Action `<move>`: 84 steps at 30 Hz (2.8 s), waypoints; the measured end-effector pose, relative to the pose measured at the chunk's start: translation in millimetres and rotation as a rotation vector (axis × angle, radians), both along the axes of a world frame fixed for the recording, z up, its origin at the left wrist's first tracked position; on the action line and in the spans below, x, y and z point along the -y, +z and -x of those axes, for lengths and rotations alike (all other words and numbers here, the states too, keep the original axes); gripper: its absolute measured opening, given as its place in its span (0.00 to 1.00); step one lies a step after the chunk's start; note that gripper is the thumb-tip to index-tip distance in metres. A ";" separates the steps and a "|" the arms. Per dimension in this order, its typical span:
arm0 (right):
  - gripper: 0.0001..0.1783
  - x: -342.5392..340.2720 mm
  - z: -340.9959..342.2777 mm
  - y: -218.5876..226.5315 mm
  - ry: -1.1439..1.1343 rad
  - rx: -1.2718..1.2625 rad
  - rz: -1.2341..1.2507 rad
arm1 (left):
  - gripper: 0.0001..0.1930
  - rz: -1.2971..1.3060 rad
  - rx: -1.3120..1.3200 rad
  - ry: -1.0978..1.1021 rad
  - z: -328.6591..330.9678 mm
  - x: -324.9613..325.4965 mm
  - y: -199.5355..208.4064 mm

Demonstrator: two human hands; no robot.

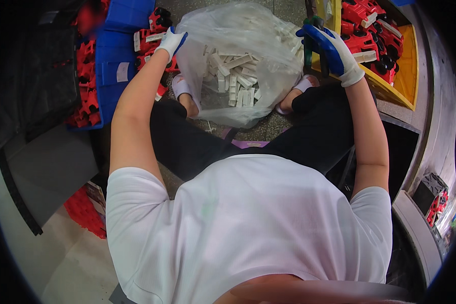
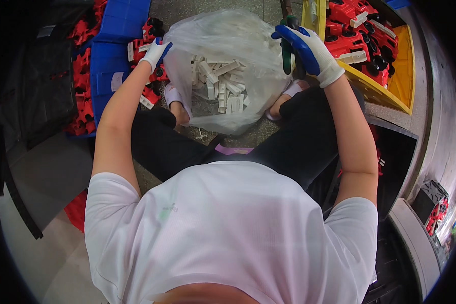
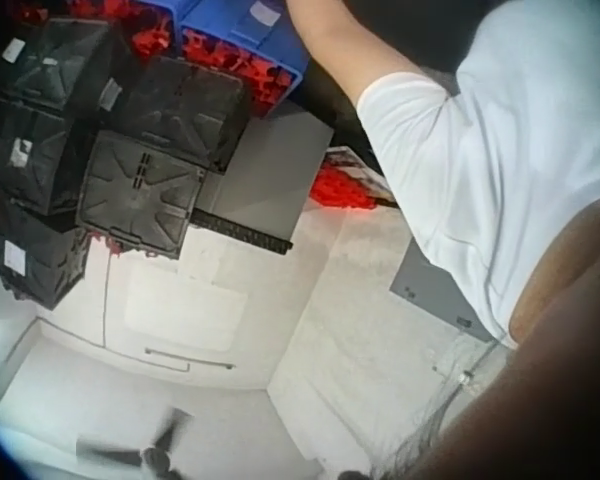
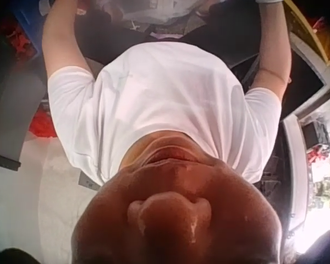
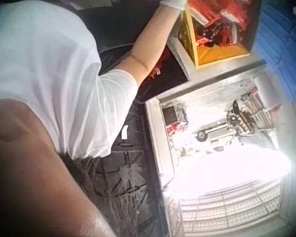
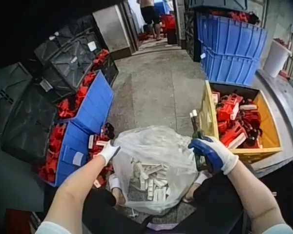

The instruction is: The person assembles plastic toy trucks by snapping white toy components into red toy truck chassis by hand.

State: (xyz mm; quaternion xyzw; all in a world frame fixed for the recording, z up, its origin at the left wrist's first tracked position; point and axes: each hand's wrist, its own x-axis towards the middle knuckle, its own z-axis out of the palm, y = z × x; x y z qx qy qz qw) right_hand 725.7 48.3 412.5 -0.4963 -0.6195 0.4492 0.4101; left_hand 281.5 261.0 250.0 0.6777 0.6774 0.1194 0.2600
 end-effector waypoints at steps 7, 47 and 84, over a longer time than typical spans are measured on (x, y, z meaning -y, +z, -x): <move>0.14 6.3 40.6 20.1 -0.006 -0.055 0.523 | 0.20 0.982 -0.050 -0.448 -19.1 72.7 29.0; 0.23 -22.6 149.7 -7.5 0.148 -0.425 0.981 | 0.46 -0.535 1.310 0.776 225.9 179.7 -0.4; 0.29 118.3 96.1 76.5 0.007 -0.328 0.300 | 0.29 1.212 2.248 -0.377 -78.5 241.1 184.8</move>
